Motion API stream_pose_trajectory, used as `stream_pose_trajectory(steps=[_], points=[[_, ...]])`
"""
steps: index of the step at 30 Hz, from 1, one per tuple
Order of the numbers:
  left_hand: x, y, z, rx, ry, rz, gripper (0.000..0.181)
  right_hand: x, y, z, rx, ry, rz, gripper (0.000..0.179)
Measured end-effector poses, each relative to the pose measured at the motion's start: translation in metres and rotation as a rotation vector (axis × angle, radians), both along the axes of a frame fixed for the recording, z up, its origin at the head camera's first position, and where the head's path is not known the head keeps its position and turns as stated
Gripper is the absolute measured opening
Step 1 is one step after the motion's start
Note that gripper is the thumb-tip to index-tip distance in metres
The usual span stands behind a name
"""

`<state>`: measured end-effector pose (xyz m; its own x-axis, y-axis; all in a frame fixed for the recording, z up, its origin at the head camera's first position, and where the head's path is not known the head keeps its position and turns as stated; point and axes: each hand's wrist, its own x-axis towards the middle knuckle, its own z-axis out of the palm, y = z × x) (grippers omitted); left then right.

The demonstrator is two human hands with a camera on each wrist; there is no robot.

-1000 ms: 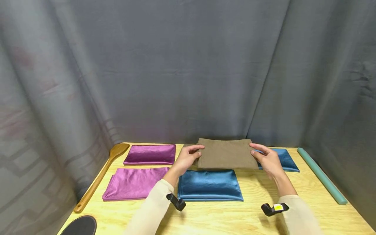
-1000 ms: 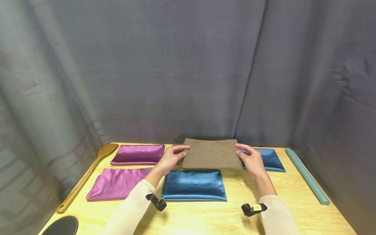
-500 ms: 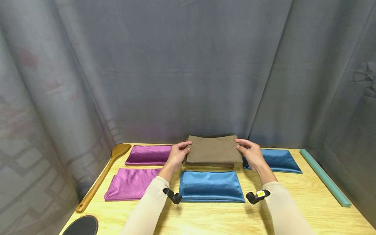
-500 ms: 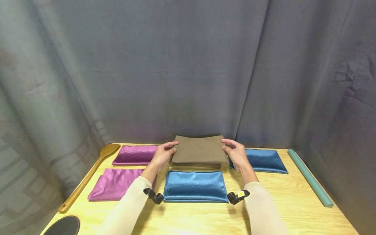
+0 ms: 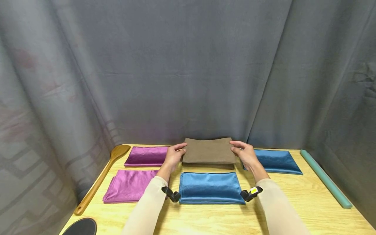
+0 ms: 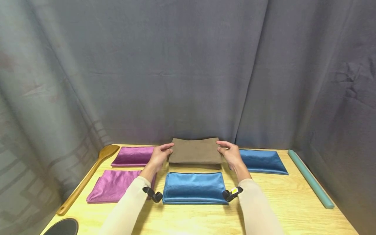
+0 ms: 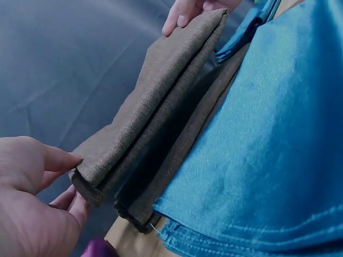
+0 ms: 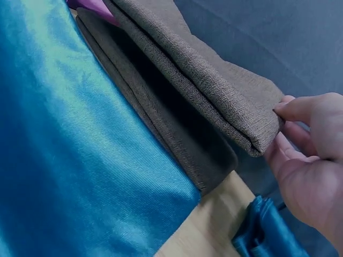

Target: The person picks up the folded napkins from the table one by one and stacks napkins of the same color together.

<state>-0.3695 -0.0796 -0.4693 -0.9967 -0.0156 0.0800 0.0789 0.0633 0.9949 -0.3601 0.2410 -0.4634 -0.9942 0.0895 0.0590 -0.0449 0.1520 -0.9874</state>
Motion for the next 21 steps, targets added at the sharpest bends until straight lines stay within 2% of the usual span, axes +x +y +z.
stream_pose_trajectory(steps=[7, 14, 21], points=[[-0.005, -0.001, -0.008, -0.007, 0.0, 0.012, 0.033, -0.004, -0.002, -0.006, -0.012, -0.028, -0.005, 0.042], [-0.008, 0.001, -0.014, -0.044, 0.008, 0.021, 0.034, -0.006, -0.002, -0.012, 0.032, -0.034, -0.009, 0.041], [-0.011, 0.001, -0.022, -0.086, -0.001, 0.042, 0.033, -0.009, -0.001, -0.023, 0.078, -0.083, 0.014, 0.042]])
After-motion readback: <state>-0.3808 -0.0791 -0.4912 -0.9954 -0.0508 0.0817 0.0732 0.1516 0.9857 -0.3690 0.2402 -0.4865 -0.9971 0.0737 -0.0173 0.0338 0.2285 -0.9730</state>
